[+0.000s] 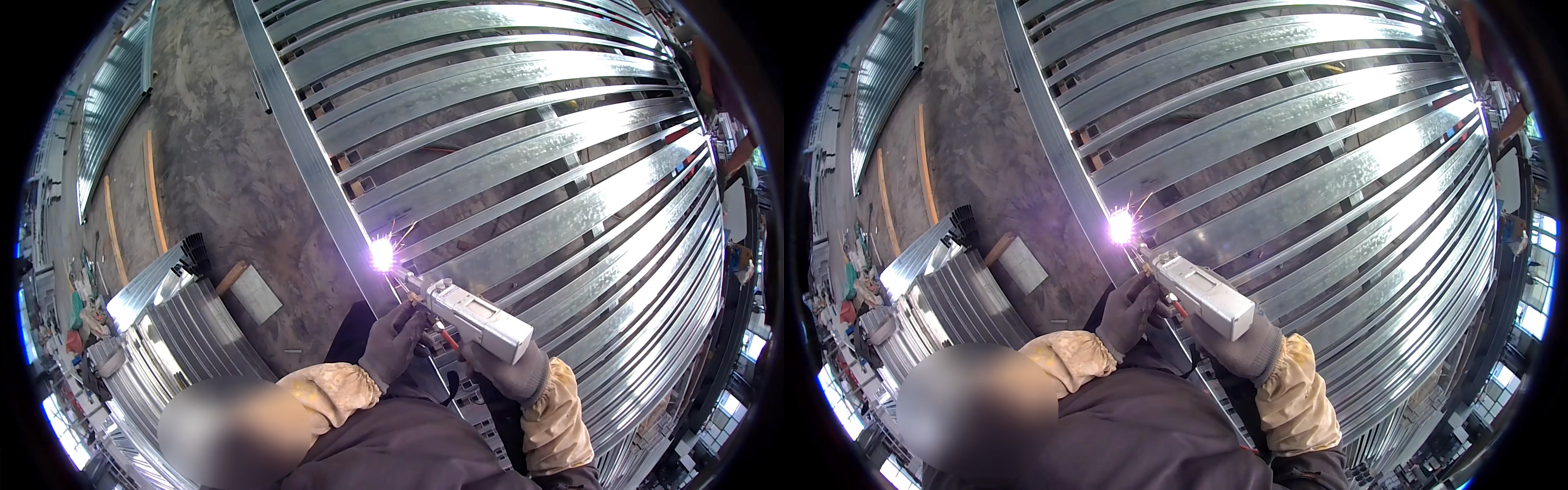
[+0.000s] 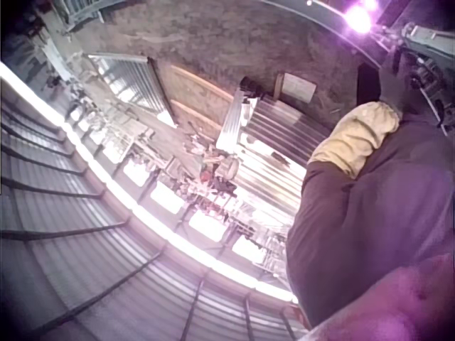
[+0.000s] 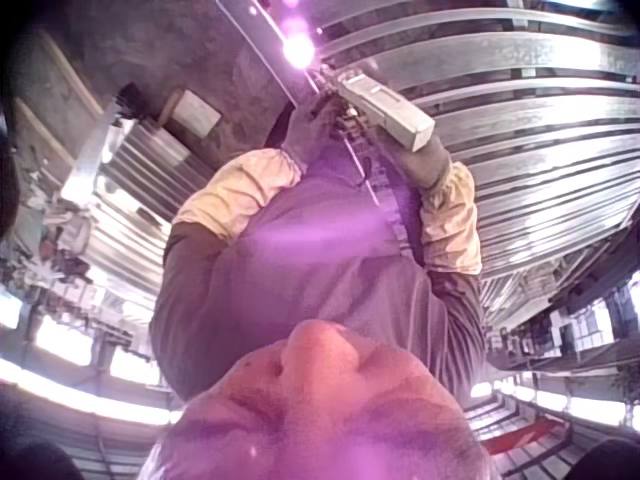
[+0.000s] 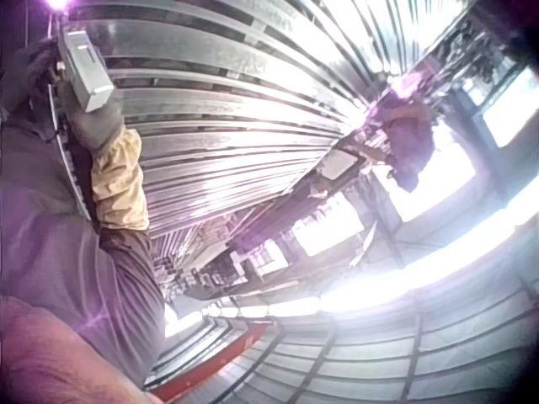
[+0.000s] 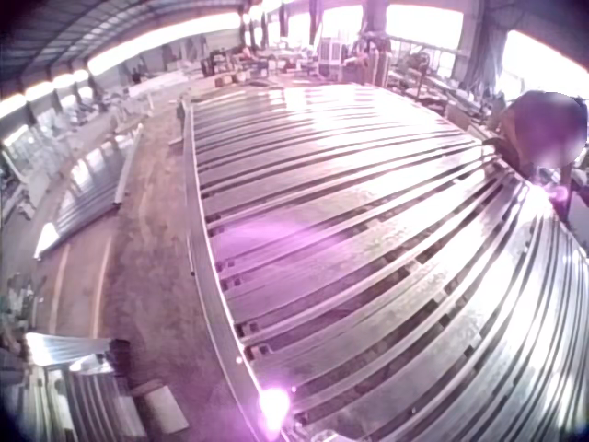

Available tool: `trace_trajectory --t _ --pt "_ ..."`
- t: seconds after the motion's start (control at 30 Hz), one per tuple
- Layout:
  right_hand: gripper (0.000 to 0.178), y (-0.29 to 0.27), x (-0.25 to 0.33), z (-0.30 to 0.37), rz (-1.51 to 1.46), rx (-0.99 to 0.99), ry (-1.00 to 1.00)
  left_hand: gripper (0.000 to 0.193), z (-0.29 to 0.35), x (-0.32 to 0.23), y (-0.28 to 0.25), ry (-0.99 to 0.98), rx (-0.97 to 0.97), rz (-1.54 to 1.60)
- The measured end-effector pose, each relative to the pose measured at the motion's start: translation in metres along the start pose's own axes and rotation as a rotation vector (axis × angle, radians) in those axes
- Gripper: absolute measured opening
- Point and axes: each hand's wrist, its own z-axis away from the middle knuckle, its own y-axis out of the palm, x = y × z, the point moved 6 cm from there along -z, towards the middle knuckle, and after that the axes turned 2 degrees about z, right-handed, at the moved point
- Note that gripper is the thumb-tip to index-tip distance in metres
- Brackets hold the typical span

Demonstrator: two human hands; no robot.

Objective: The person uses a handheld welding tool to join metal bars on a large slatted metal frame. They move the tool along the seams, creating bright sparks and fusing the metal pieces together in a workshop setting.

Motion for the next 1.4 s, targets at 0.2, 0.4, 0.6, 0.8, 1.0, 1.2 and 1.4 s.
trace_trajectory --t 0.2,0.4,0.6,0.8,1.0,1.2,1.4 --pt "0.050 0.000 0.002 0.003 -0.060 0.000 0.051 0.038 -0.002 0.008 -0.004 0.048 0.004 -0.046" --pt "0.049 0.000 0.004 0.004 -0.054 -0.008 -0.001 0.041 -0.001 0.003 -0.001 0.078 0.018 -0.069" --pt "0.045 0.002 0.002 0.001 -0.021 -0.006 -0.005 0.035 -0.001 0.011 -0.007 0.018 -0.006 -0.023" --pt "0.045 0.001 -0.003 0.002 -0.022 -0.019 -0.035 0.034 -0.004 0.013 -0.007 0.057 0.006 -0.001" --pt "0.045 0.001 -0.004 0.002 -0.022 -0.007 -0.010 0.033 -0.002 0.012 -0.007 0.017 0.000 0.004" --pt "0.045 0.001 -0.005 0.001 -0.014 -0.011 -0.010 0.035 -0.002 0.009 -0.006 0.020 0.003 -0.034" --pt "0.044 -0.001 -0.004 0.003 -0.047 -0.016 -0.001 0.037 0.001 0.002 0.000 0.025 0.012 -0.014"
